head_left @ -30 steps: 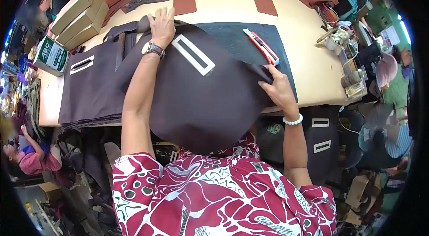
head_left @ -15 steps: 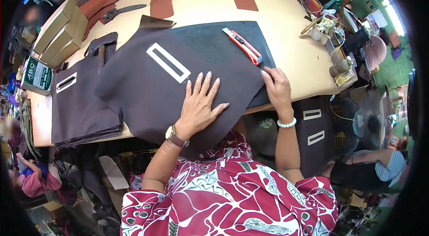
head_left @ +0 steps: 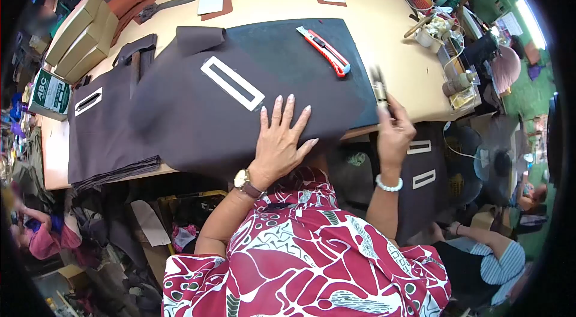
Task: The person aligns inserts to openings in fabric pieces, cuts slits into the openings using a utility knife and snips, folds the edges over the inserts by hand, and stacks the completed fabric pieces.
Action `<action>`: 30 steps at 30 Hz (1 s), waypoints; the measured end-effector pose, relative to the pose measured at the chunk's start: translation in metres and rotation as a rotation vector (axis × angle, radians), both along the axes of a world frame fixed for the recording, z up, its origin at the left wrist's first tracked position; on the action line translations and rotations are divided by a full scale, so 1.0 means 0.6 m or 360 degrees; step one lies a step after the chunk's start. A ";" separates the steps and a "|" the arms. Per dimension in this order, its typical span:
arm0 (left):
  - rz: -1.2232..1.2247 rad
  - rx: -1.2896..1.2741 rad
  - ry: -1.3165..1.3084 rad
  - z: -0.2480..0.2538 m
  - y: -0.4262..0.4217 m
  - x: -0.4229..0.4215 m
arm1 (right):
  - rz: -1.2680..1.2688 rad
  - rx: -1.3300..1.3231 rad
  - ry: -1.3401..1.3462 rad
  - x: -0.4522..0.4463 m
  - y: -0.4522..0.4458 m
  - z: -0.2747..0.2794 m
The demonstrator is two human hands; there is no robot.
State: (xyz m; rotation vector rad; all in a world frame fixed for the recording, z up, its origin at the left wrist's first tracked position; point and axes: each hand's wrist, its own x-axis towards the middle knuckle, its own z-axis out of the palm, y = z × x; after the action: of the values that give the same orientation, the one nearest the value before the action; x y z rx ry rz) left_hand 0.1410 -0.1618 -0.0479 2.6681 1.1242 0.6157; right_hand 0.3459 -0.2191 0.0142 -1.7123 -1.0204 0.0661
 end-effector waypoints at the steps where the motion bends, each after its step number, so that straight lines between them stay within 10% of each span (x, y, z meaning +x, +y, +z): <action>1: 0.0003 -0.0001 -0.0031 -0.003 -0.007 0.012 | 0.0162 0.0040 -0.0121 -0.023 0.005 -0.004; 22: 0.0411 0.0255 -0.0068 0.007 0.192 -0.130 | 0.0080 -0.0816 -0.1253 0.015 0.252 -0.060; 30: 0.0471 0.0372 0.0091 -0.029 0.364 -0.181 | 0.0486 -0.0774 -0.0683 0.003 0.270 -0.030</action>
State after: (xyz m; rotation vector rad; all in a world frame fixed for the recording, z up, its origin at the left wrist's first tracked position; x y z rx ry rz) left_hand 0.0322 0.0566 -0.0651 2.7452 1.5712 0.7671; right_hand 0.3478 -0.0568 -0.0036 -2.0395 -1.6883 0.1583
